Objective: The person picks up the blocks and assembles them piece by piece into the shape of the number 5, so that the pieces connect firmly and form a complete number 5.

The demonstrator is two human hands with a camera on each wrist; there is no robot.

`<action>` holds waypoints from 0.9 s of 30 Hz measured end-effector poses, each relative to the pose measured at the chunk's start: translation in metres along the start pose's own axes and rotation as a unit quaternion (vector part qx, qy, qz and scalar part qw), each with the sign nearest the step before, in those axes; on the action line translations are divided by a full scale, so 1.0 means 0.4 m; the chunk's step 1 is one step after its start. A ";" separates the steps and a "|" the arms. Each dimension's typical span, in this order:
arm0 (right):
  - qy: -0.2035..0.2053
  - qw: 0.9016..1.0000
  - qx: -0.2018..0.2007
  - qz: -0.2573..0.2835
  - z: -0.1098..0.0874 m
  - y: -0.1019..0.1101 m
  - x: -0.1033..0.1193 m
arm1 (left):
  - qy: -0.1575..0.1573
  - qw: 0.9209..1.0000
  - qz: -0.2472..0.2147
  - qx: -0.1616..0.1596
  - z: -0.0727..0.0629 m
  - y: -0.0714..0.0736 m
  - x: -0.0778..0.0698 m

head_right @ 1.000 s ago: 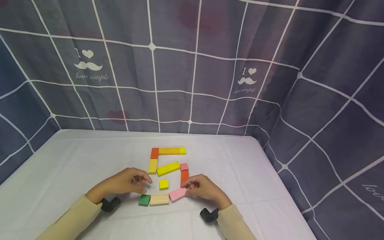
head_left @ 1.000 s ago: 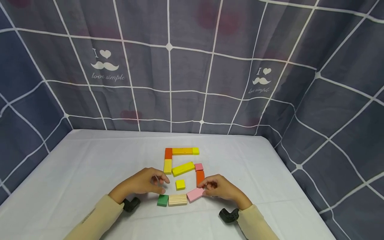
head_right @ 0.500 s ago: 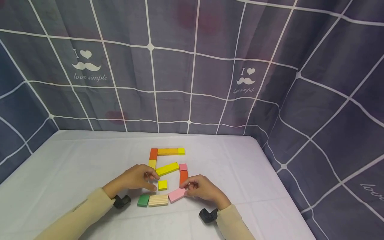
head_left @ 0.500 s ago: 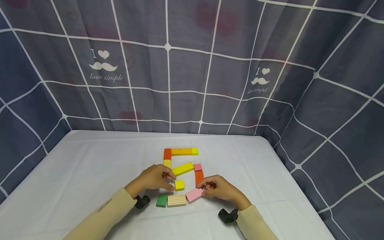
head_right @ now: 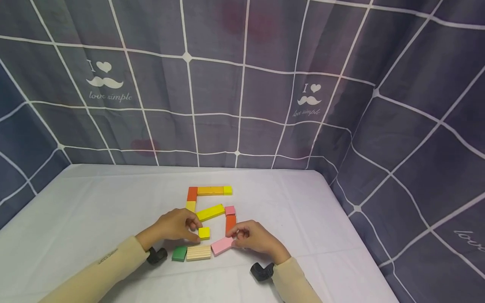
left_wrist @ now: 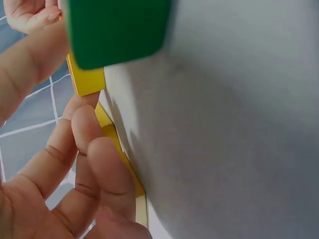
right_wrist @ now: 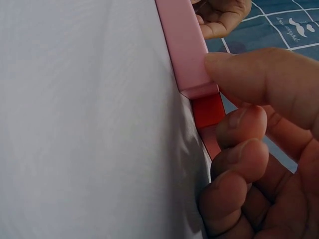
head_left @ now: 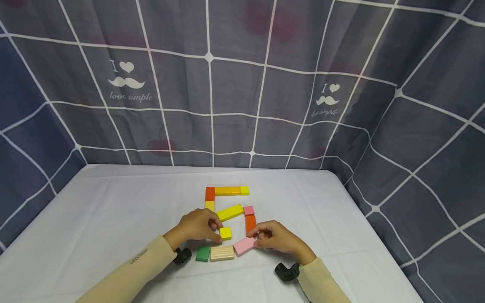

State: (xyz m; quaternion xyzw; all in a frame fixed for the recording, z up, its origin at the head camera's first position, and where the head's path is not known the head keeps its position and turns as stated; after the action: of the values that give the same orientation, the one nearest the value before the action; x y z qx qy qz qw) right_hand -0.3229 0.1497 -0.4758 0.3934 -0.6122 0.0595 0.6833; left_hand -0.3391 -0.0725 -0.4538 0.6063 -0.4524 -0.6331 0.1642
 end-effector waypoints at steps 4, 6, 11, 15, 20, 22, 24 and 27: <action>0.002 1.000 0.002 0.003 0.002 -0.001 0.003 | 0.001 1.000 0.015 -0.005 -0.003 0.004 0.011; 0.005 1.000 0.002 0.004 0.003 -0.001 0.004 | -0.003 1.000 0.023 -0.007 -0.006 0.008 0.018; 0.007 1.000 0.003 0.002 0.003 0.000 0.005 | -0.018 1.000 0.016 -0.010 -0.016 0.024 0.047; 0.007 1.000 0.000 -0.001 0.000 0.000 0.005 | -0.044 0.999 -0.001 -0.005 -0.035 0.039 0.070; 0.002 1.000 -0.003 -0.001 0.000 0.001 0.002 | -0.072 0.997 -0.004 -0.012 -0.066 0.069 0.093; 0.001 1.000 -0.004 -0.002 0.000 0.001 0.000 | -0.079 0.997 -0.003 -0.009 -0.076 0.077 0.104; 0.001 1.000 -0.004 -0.002 -0.001 0.000 -0.001 | -0.086 0.996 -0.004 -0.003 -0.084 0.084 0.115; 0.000 1.000 -0.003 -0.002 -0.001 -0.001 -0.001 | -0.091 0.996 -0.005 0.009 -0.096 0.091 0.129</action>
State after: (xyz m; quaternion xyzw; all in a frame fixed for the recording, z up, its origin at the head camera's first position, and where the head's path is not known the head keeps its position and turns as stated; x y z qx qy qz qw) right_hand -0.3224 0.1498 -0.4762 0.3925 -0.6113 0.0559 0.6850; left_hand -0.3273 -0.1455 -0.4521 0.5499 -0.4682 -0.6822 0.1137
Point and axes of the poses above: each hand's wrist, its own z-axis towards the middle knuckle, its own y-axis out of the back of the hand, x = y × z, the point moved 8 cm from there along z, towards the middle knuckle, and after that the axes turned 1 degree about -y, right-handed, at the moved point
